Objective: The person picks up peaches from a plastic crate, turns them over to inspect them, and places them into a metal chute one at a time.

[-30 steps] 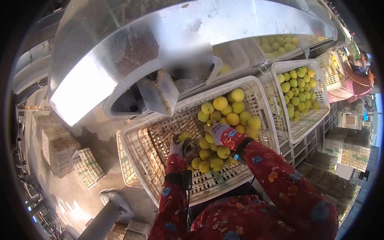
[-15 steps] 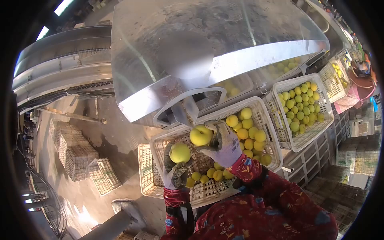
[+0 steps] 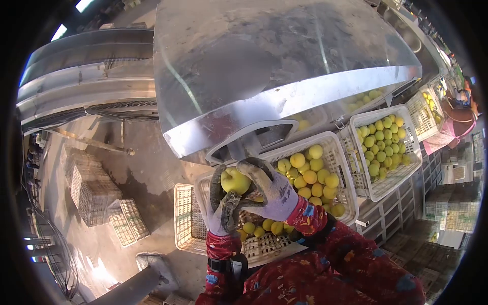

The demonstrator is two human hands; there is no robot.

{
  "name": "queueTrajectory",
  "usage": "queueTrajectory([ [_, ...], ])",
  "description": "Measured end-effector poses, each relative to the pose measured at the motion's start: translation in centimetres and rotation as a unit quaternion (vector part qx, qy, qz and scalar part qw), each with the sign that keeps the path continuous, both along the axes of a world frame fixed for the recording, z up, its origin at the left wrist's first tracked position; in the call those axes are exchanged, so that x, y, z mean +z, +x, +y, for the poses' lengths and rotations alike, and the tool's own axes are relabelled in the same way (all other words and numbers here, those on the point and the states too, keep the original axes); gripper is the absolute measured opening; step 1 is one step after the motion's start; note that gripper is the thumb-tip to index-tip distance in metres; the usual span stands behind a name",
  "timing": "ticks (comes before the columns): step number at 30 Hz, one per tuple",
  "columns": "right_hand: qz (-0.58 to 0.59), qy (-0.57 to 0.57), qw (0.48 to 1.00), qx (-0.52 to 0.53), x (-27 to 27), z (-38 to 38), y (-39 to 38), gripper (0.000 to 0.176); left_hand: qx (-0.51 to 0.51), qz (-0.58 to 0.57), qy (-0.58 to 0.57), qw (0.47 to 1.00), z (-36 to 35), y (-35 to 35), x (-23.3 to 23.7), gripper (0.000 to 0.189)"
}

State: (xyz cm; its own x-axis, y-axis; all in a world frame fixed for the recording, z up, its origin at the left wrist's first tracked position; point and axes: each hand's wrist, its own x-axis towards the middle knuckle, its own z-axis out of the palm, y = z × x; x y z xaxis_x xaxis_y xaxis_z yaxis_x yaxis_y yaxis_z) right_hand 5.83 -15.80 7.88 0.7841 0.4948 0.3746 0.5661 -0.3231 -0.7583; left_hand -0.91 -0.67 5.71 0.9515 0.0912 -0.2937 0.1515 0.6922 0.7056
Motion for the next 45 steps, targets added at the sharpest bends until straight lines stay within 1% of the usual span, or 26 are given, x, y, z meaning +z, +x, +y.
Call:
queueTrajectory([
  [1, 0.005, -0.004, 0.999, -0.032, -0.4, 0.2, -0.2, 0.065, -0.003, -0.043, 0.053, 0.998, -0.4, 0.5, -0.7, 0.061],
  [4, 0.028, -0.009, 0.991, -0.130, -2.6, 1.0, 0.5, 0.064, 0.016, -0.005, -0.002, 1.000, 0.1, 0.8, -3.6, 0.059],
  [6, 0.061, -0.007, 0.979, -0.197, -3.8, 2.0, 2.8, 0.065, 0.080, 0.027, -0.011, 0.996, 0.0, 1.3, -3.1, 0.052],
  [9, -0.033, -0.117, 0.971, -0.206, -7.6, 3.5, 6.8, 0.064, 0.063, 0.109, 0.036, 0.991, 1.1, -0.6, -9.5, 0.046],
  [10, -0.050, -0.128, 0.969, -0.205, -8.4, 3.6, 7.4, 0.064, 0.014, 0.118, 0.150, 0.982, 0.8, -0.9, -12.8, 0.047],
  [12, -0.024, -0.061, 0.978, -0.197, -5.9, 2.3, 6.8, 0.060, -0.090, 0.121, 0.362, 0.920, -1.1, -1.2, -20.2, 0.050],
  [13, -0.004, -0.016, 0.980, -0.200, -3.9, 1.7, 6.3, 0.057, -0.171, 0.149, 0.452, 0.863, -2.4, -1.2, -24.6, 0.060],
  [16, 0.091, -0.081, 0.981, -0.153, -7.3, -4.8, 4.0, 0.054, -0.322, 0.224, 0.604, 0.694, -7.0, 0.2, -28.1, 0.068],
  [18, 0.212, -0.252, 0.915, -0.231, -12.1, -11.1, 3.5, 0.060, -0.398, 0.279, 0.615, 0.621, -8.4, 0.5, -30.3, 0.075],
  [20, 0.173, -0.426, 0.824, -0.332, -18.7, -16.6, 5.0, 0.067, -0.447, 0.287, 0.668, 0.521, -8.8, 0.3, -32.0, 0.078],
  [21, 0.133, -0.493, 0.802, -0.311, -20.4, -17.1, 5.4, 0.073, -0.424, 0.266, 0.670, 0.548, -8.4, 0.3, -32.2, 0.081],
  [23, 0.050, -0.606, 0.750, -0.261, -23.4, -16.6, 6.4, 0.086, -0.410, 0.213, 0.713, 0.528, -8.0, -0.1, -32.6, 0.073],
  [24, 0.114, -0.571, 0.767, -0.270, -25.0, -16.8, 6.8, 0.081, -0.402, 0.187, 0.734, 0.514, -7.6, -0.7, -33.6, 0.070],
  [26, 0.244, -0.490, 0.788, -0.281, -27.2, -16.9, 6.8, 0.073, -0.332, 0.238, 0.509, 0.757, -5.2, -2.3, -37.7, 0.057],
  [27, 0.275, -0.467, 0.802, -0.249, -26.1, -16.9, 6.5, 0.081, -0.278, 0.252, 0.372, 0.849, -4.3, -2.4, -37.5, 0.051],
  [28, 0.302, -0.470, 0.811, -0.173, -25.1, -16.3, 5.9, 0.084, -0.249, 0.246, 0.313, 0.883, -3.9, -3.2, -37.1, 0.042],
  [30, 0.342, -0.467, 0.815, -0.020, -21.5, -13.9, 4.1, 0.089, -0.185, 0.223, 0.191, 0.938, -3.3, -2.4, -30.8, 0.026],
  [31, 0.351, -0.373, 0.859, -0.002, -20.5, -12.8, 2.3, 0.091, -0.165, 0.199, 0.111, 0.960, -2.8, -3.7, -32.4, 0.031],
  [32, 0.357, -0.273, 0.893, 0.017, -19.6, -11.6, 0.5, 0.092, -0.158, 0.183, 0.108, 0.964, -2.6, -3.6, -29.1, 0.033],
  [34, 0.337, -0.203, 0.919, -0.017, -17.7, -9.6, -1.7, 0.092, -0.143, 0.155, 0.101, 0.972, -3.5, -3.1, -19.6, 0.038],
  [35, 0.328, -0.167, 0.929, -0.036, -16.4, -8.9, -2.5, 0.091, -0.141, 0.101, 0.093, 0.980, -3.3, -4.0, -20.3, 0.045],
  [38, 0.247, -0.102, 0.963, 0.032, -11.2, -8.0, -2.8, 0.083, -0.134, 0.051, 0.120, 0.982, -4.2, -4.0, -15.9, 0.044],
  [39, 0.189, -0.093, 0.977, 0.023, -10.6, -7.9, -2.8, 0.079, -0.081, 0.048, 0.024, 0.995, -4.2, -3.8, -15.9, 0.040],
  [42, 0.159, -0.037, 0.985, -0.051, -6.7, -6.7, -3.3, 0.075, -0.090, 0.034, 0.069, 0.993, -3.2, -3.1, -12.0, 0.040],
  [43, 0.132, -0.030, 0.987, -0.083, -6.2, -6.0, -3.6, 0.070, -0.105, 0.041, 0.139, 0.984, -2.8, -2.8, -11.9, 0.040],
  [45, 0.125, -0.020, 0.985, -0.116, -4.8, -4.9, -3.3, 0.068, -0.073, 0.044, 0.121, 0.989, -2.2, -2.3, -9.6, 0.040],
])
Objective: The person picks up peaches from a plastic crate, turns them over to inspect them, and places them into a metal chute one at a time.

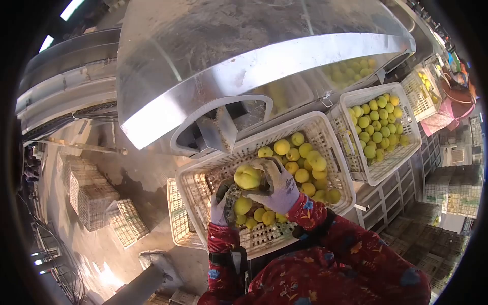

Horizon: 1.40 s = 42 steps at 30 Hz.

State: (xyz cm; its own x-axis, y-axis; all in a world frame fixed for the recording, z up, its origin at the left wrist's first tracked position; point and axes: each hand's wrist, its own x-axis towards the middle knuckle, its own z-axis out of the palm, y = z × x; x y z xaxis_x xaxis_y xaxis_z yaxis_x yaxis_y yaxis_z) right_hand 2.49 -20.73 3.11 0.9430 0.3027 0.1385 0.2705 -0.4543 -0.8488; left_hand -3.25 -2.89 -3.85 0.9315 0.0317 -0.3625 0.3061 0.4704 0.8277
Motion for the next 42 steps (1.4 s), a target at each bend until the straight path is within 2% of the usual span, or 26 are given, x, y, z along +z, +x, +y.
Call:
queueTrajectory([
  [1, -0.005, 0.003, 1.000, -0.016, 0.5, 0.6, 0.3, 0.067, 0.017, -0.001, -0.008, 1.000, 0.3, 0.2, 1.4, 0.040],
  [3, -0.066, -0.007, 0.996, -0.059, 0.5, 2.2, 1.7, 0.064, 0.077, -0.030, -0.172, 0.982, 0.7, 0.1, 3.3, 0.049],
  [5, -0.121, -0.006, 0.987, -0.101, -0.6, 4.2, 4.5, 0.062, 0.123, -0.076, -0.323, 0.935, 1.1, 0.3, 4.2, 0.056],
  [6, -0.141, -0.060, 0.984, -0.092, -0.9, 5.7, 6.5, 0.060, 0.120, -0.093, -0.378, 0.913, 1.6, 0.2, 4.3, 0.065],
  [7, -0.159, -0.115, 0.977, -0.081, -1.1, 7.0, 8.6, 0.059, 0.137, -0.099, -0.353, 0.920, 1.5, 0.3, 4.6, 0.066],
  [10, -0.141, -0.137, 0.976, -0.095, -1.3, 8.4, 11.6, 0.056, 0.186, -0.084, -0.264, 0.943, 1.7, -0.1, 4.6, 0.067],
  [13, -0.042, 0.047, 0.994, -0.089, 3.6, 5.2, 8.1, 0.058, 0.200, -0.104, -0.217, 0.950, 1.7, -0.1, 5.2, 0.066],
  [15, -0.103, 0.033, 0.989, 0.096, 3.4, 3.2, 5.4, 0.061, 0.204, -0.106, -0.171, 0.958, 1.7, 0.0, 5.2, 0.067],
  [17, -0.051, 0.047, 0.983, 0.170, 4.4, 3.2, 2.4, 0.061, 0.191, -0.126, -0.108, 0.968, 1.3, 0.2, 6.1, 0.068],
  [21, -0.036, 0.089, 0.990, 0.103, 2.8, 3.2, 0.0, 0.061, 0.142, -0.179, -0.225, 0.947, 0.8, 0.7, 7.3, 0.073],
  [23, -0.032, 0.124, 0.988, 0.084, 1.9, 3.1, -0.1, 0.061, 0.180, -0.180, -0.306, 0.918, 0.2, 1.7, 8.3, 0.075],
  [24, -0.053, 0.113, 0.989, 0.076, 2.0, 3.3, 0.0, 0.063, 0.158, -0.146, -0.188, 0.958, 0.6, 1.5, 7.8, 0.085],
  [27, -0.094, 0.048, 0.992, 0.071, 2.5, 3.6, 0.5, 0.067, 0.138, -0.175, 0.007, 0.975, 0.0, 1.4, 7.5, 0.088],
  [29, -0.088, -0.038, 0.991, 0.089, 3.2, 3.5, 0.9, 0.070, 0.121, -0.203, 0.028, 0.971, 0.2, 1.5, 6.7, 0.088],
  [31, -0.101, -0.022, 0.993, 0.057, 3.3, 3.7, 1.0, 0.073, 0.103, -0.235, 0.055, 0.965, 0.4, 2.0, 6.9, 0.082],
  [33, -0.124, -0.025, 0.992, 0.007, 2.8, 4.1, 1.4, 0.075, 0.143, -0.237, -0.076, 0.958, 0.5, 2.4, 6.9, 0.080],
  [35, -0.153, -0.046, 0.985, -0.064, 1.3, 5.4, 2.6, 0.076, 0.166, -0.232, -0.133, 0.949, 1.0, 2.4, 6.0, 0.077],
  [36, -0.135, -0.024, 0.986, -0.094, 1.3, 6.4, 3.9, 0.075, 0.171, -0.225, -0.126, 0.951, 1.5, 2.0, 4.9, 0.076],
  [38, -0.169, -0.096, 0.971, -0.138, -1.4, 8.3, 8.1, 0.075, 0.206, -0.179, -0.083, 0.958, 1.8, 0.9, 3.4, 0.065],
  [40, -0.187, -0.155, 0.958, -0.154, -1.9, 10.0, 10.4, 0.068, 0.222, -0.098, -0.045, 0.969, 2.1, 0.2, 0.5, 0.060],
  [42, -0.148, -0.105, 0.974, -0.135, -1.8, 9.2, 10.5, 0.067, 0.228, 0.027, 0.026, 0.973, 2.4, -0.3, -2.9, 0.052],
])
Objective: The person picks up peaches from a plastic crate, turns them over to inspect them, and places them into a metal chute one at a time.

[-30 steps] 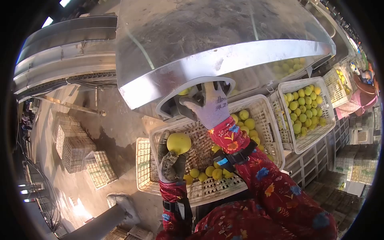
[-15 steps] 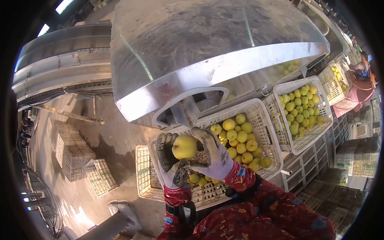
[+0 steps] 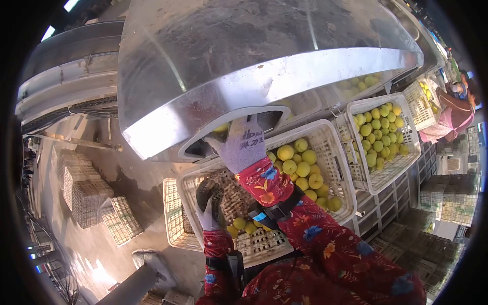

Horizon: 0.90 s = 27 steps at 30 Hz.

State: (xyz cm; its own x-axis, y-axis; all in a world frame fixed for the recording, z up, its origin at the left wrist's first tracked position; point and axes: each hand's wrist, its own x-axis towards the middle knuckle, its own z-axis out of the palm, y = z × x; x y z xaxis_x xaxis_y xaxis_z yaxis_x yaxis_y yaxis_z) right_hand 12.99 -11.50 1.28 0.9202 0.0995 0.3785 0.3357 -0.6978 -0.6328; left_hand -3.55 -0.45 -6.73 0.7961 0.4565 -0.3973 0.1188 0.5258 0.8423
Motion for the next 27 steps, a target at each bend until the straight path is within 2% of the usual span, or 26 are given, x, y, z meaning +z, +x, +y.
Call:
queueTrajectory([
  [2, 0.069, 0.172, 0.981, 0.064, 3.0, -2.5, -0.3, 0.069, -0.100, 0.045, 0.127, 0.986, 0.3, 1.1, -9.2, 0.056],
  [3, 0.115, 0.188, 0.974, 0.062, 3.7, -4.0, -0.9, 0.065, -0.152, 0.063, 0.190, 0.968, 0.1, 1.8, -12.2, 0.058],
  [4, 0.160, 0.201, 0.965, 0.059, 3.8, -5.9, -1.8, 0.060, -0.217, 0.130, 0.322, 0.912, -0.7, 3.0, -12.9, 0.062],
  [5, 0.151, 0.109, 0.981, 0.059, 2.0, -8.1, -2.3, 0.058, -0.275, 0.191, 0.443, 0.832, -2.2, 4.6, -13.4, 0.066],
  [6, 0.140, 0.016, 0.988, 0.060, -1.0, -10.4, -2.8, 0.055, -0.325, 0.247, 0.551, 0.728, -3.7, 6.0, -13.9, 0.070],
  [8, 0.257, -0.112, 0.960, 0.001, -7.5, -14.5, -3.6, 0.055, -0.384, 0.325, 0.489, 0.712, -6.2, 8.7, -13.8, 0.074],
  [9, 0.250, -0.153, 0.956, 0.013, -10.2, -14.7, -3.6, 0.059, -0.412, 0.361, 0.459, 0.699, -7.4, 9.7, -14.1, 0.076],
  [10, 0.245, -0.192, 0.950, 0.025, -12.7, -14.5, -3.6, 0.063, -0.475, 0.354, 0.507, 0.626, -9.0, 10.1, -17.1, 0.075],
  [13, 0.276, -0.332, 0.901, 0.039, -20.7, -11.7, -3.3, 0.077, -0.390, 0.257, 0.528, 0.709, -10.6, 10.8, -16.1, 0.077],
  [14, 0.294, -0.380, 0.876, 0.039, -21.6, -10.5, -3.4, 0.082, -0.415, 0.252, 0.560, 0.671, -10.5, 10.7, -16.6, 0.075],
  [17, 0.421, -0.346, 0.839, 0.010, -21.8, -8.9, -3.3, 0.092, -0.420, 0.273, 0.520, 0.692, -9.0, 9.4, -16.5, 0.073],
  [18, 0.404, -0.316, 0.858, 0.001, -20.7, -8.9, -3.9, 0.089, -0.414, 0.292, 0.495, 0.706, -8.4, 8.8, -16.6, 0.072],
  [20, 0.340, -0.170, 0.923, 0.054, -17.1, -10.1, -5.3, 0.082, -0.381, 0.363, 0.398, 0.752, -6.3, 6.4, -16.2, 0.073],
  [22, 0.311, -0.018, 0.945, 0.099, -11.8, -11.0, -6.5, 0.077, -0.291, 0.271, 0.322, 0.859, -4.1, 3.1, -13.9, 0.064],
  [23, 0.284, -0.016, 0.949, 0.137, -9.9, -11.1, -7.0, 0.077, -0.240, 0.221, 0.279, 0.903, -3.4, 2.0, -12.2, 0.061],
  [25, 0.226, -0.008, 0.952, 0.208, -6.3, -10.8, -8.6, 0.077, -0.204, 0.120, 0.263, 0.935, -3.3, 0.3, -8.1, 0.058],
  [26, 0.280, 0.050, 0.938, 0.200, -3.8, -10.0, -9.3, 0.081, -0.184, 0.067, 0.254, 0.947, -3.3, -0.1, -6.0, 0.056],
  [27, 0.245, 0.032, 0.950, 0.190, -2.4, -9.6, -9.9, 0.082, -0.181, 0.050, 0.252, 0.950, -3.0, -0.4, -3.9, 0.056],
])
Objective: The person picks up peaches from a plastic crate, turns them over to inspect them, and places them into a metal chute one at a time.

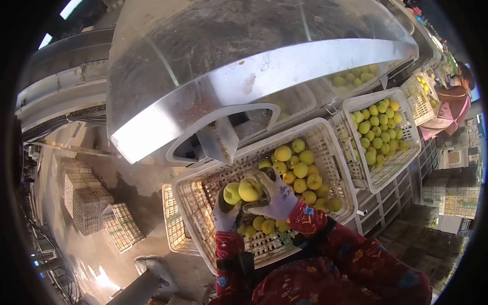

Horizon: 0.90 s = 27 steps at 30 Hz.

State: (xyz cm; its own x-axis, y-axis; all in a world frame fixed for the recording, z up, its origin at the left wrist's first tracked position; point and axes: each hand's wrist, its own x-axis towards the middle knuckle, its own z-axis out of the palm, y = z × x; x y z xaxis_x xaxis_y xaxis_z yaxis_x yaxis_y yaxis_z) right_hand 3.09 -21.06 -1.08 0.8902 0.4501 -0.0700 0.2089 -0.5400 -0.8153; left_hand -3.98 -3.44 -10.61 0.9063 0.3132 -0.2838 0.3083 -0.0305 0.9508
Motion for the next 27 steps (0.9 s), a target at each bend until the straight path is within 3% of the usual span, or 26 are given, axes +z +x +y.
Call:
queueTrajectory([
  [2, -0.082, -0.027, 0.996, -0.018, 2.4, 0.9, -0.5, 0.084, 0.000, -0.035, -0.012, 0.999, 0.6, -0.2, 3.6, 0.057],
  [5, -0.113, 0.089, 0.987, -0.078, 6.4, 2.9, -0.1, 0.079, 0.033, -0.087, 0.000, 0.996, 1.9, -0.4, 8.0, 0.063],
  [7, -0.145, 0.094, 0.976, -0.131, 6.3, 4.4, 1.3, 0.072, 0.035, -0.077, 0.021, 0.996, 2.8, -0.5, 11.0, 0.070],
  [8, -0.159, 0.095, 0.970, -0.158, 5.8, 5.3, 2.4, 0.068, 0.028, -0.093, 0.088, 0.991, 3.5, -0.4, 11.6, 0.071],
  [10, -0.175, -0.009, 0.975, -0.138, 4.3, 7.7, 6.8, 0.059, 0.016, -0.114, 0.220, 0.969, 4.3, -0.5, 12.4, 0.074],
  [13, -0.165, -0.101, 0.976, -0.102, 3.4, 8.3, 10.6, 0.058, 0.014, -0.110, 0.312, 0.944, 4.5, 0.5, 14.6, 0.076],
  [16, -0.166, 0.139, 0.968, -0.126, 6.7, 5.5, 7.1, 0.060, 0.036, -0.144, 0.345, 0.927, 3.9, 1.7, 15.2, 0.072],
  [18, -0.116, 0.144, 0.983, 0.016, 8.1, 4.5, 3.6, 0.066, 0.044, -0.150, 0.349, 0.924, 3.3, 2.0, 15.0, 0.072],
  [21, -0.187, 0.099, 0.976, -0.055, 8.0, 6.2, 0.8, 0.067, 0.012, -0.150, 0.314, 0.937, 2.0, 2.7, 14.7, 0.071],
  [24, -0.139, 0.071, 0.980, -0.126, 7.1, 6.3, 1.4, 0.068, -0.053, -0.178, 0.307, 0.933, 1.8, 2.9, 14.3, 0.077],
  [25, -0.182, 0.059, 0.971, -0.142, 6.9, 6.6, 2.1, 0.066, -0.048, -0.158, 0.297, 0.941, 1.9, 3.0, 14.5, 0.067],
  [27, -0.217, -0.022, 0.959, -0.178, 5.1, 7.8, 5.1, 0.065, 0.016, -0.158, -0.014, 0.987, 2.5, 2.9, 14.9, 0.066],
])
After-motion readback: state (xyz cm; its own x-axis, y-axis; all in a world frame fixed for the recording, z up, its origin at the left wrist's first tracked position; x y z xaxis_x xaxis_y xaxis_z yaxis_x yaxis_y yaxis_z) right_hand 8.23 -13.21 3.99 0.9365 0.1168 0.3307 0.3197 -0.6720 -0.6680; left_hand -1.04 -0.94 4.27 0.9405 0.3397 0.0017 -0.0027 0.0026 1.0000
